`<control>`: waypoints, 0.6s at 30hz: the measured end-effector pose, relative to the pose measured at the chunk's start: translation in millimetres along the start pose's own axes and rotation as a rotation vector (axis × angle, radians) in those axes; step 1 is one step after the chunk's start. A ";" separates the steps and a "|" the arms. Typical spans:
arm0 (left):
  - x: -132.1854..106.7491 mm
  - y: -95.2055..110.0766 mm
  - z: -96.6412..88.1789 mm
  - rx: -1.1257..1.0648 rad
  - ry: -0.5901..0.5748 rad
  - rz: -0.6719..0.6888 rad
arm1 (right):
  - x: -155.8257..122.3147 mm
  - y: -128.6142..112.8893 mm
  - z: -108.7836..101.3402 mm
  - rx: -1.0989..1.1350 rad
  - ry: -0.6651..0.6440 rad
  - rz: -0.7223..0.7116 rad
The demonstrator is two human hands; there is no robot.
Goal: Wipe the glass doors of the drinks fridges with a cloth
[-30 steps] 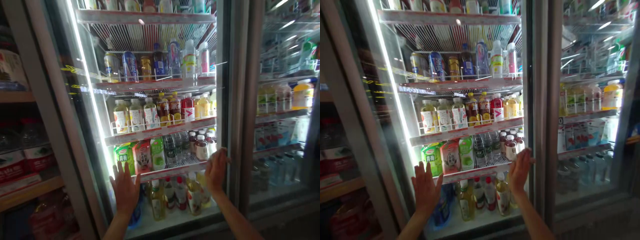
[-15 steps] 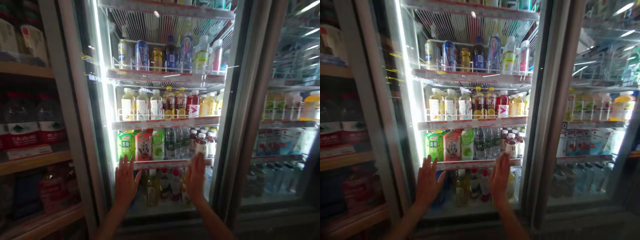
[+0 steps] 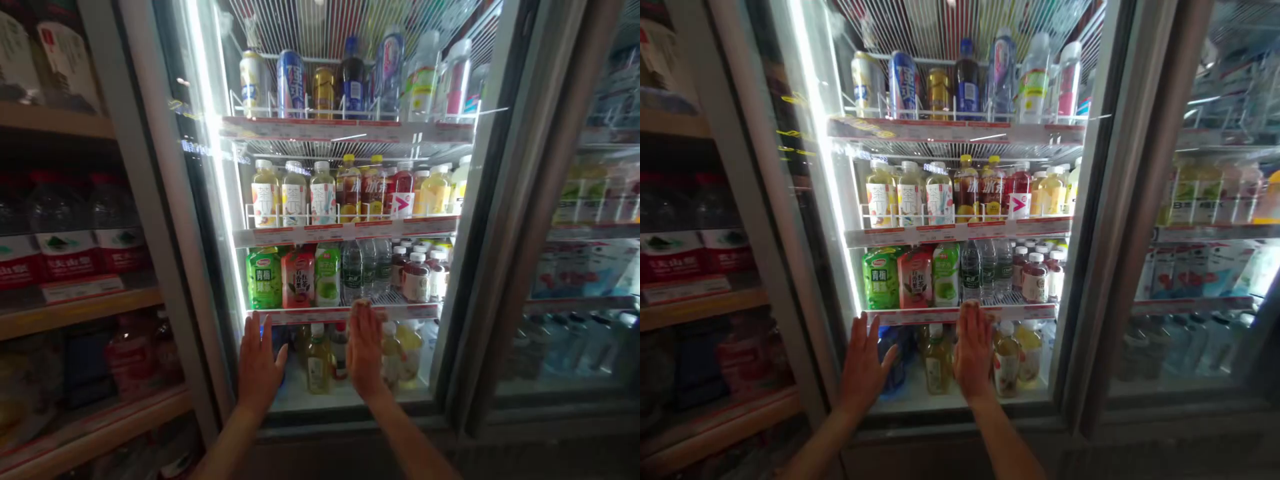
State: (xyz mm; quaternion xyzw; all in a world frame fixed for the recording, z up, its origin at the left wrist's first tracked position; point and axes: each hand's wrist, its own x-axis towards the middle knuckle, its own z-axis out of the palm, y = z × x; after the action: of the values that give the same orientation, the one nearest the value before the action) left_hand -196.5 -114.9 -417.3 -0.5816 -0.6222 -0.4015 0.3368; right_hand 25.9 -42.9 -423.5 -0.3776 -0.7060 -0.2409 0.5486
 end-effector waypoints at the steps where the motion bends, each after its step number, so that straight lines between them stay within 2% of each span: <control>1: 0.4 0.0 -0.1 -0.004 -0.005 0.004 | -0.4 -7.4 1.7 0.016 -0.058 -0.071; 2: 0.8 -0.2 -0.2 -0.010 -0.008 0.005 | -0.4 -7.5 0.6 0.027 -0.095 -0.126; 4: 1.2 -0.1 0.3 -0.022 -0.019 -0.004 | 1.7 10.7 -8.0 0.028 -0.078 -0.142; 6: 0.8 1.3 1.4 -0.026 -0.017 -0.016 | 7.7 37.1 -18.5 -0.011 0.050 -0.035; 8: 0.1 3.9 2.4 -0.017 0.002 -0.023 | 15.8 49.9 -22.5 -0.057 0.189 0.089; 10: 0.3 6.9 1.8 0.010 0.022 -0.012 | 22.3 41.3 -18.0 -0.057 0.191 0.091; 14: 10.7 13.7 -5.9 0.064 0.053 0.081 | 28.8 12.5 -6.5 0.009 -0.003 -0.143; 16: 22.8 18.8 -10.4 0.047 0.070 0.109 | 32.5 21.4 -10.2 -0.013 0.002 -0.176; 18: 36.7 24.7 -12.3 0.023 0.074 0.098 | 38.5 42.0 -17.8 -0.055 0.096 -0.098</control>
State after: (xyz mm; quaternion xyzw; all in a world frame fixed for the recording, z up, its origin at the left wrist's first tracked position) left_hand -176.1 -109.3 -376.6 -0.5923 -0.5846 -0.3984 0.3856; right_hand 65.6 -20.8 -384.8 -0.3454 -0.6895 -0.3045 0.5590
